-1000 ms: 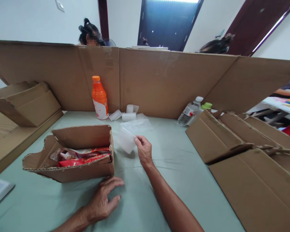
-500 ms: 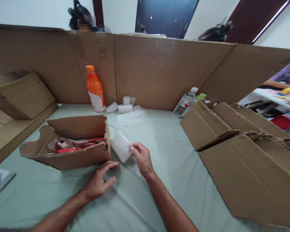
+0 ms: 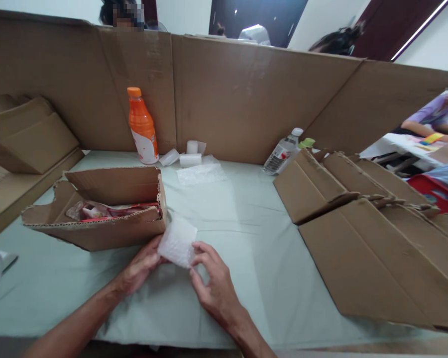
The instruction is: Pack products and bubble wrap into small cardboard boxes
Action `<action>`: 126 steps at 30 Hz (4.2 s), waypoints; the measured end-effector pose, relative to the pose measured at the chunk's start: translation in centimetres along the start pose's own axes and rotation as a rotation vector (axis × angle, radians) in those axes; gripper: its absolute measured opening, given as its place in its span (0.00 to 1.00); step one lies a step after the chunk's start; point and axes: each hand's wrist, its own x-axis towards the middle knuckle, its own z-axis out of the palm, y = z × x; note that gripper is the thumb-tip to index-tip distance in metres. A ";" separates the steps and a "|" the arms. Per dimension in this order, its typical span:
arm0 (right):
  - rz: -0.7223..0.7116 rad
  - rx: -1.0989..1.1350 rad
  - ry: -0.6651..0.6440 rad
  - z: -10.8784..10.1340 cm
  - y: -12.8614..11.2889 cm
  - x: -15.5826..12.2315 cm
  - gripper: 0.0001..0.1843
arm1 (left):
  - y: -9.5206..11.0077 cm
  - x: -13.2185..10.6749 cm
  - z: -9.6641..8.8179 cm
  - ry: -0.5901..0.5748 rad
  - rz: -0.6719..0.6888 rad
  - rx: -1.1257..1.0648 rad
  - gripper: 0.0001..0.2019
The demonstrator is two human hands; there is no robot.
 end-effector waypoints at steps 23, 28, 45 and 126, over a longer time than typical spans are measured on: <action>0.032 0.037 -0.109 2.0 0.7 -0.4 0.23 | 0.9 -2.5 3.9 0.288 -0.205 0.013 0.24; -0.067 0.034 0.081 0.5 0.4 -1.1 0.12 | 0.9 -3.3 4.3 0.447 -0.148 0.161 0.16; -0.076 0.007 0.072 -0.7 0.2 -1.6 0.28 | -0.3 -5.6 4.1 0.533 0.011 0.620 0.07; 0.153 0.202 -0.101 3.5 -0.4 -3.1 0.09 | 0.6 -8.2 2.5 0.674 -0.113 0.412 0.13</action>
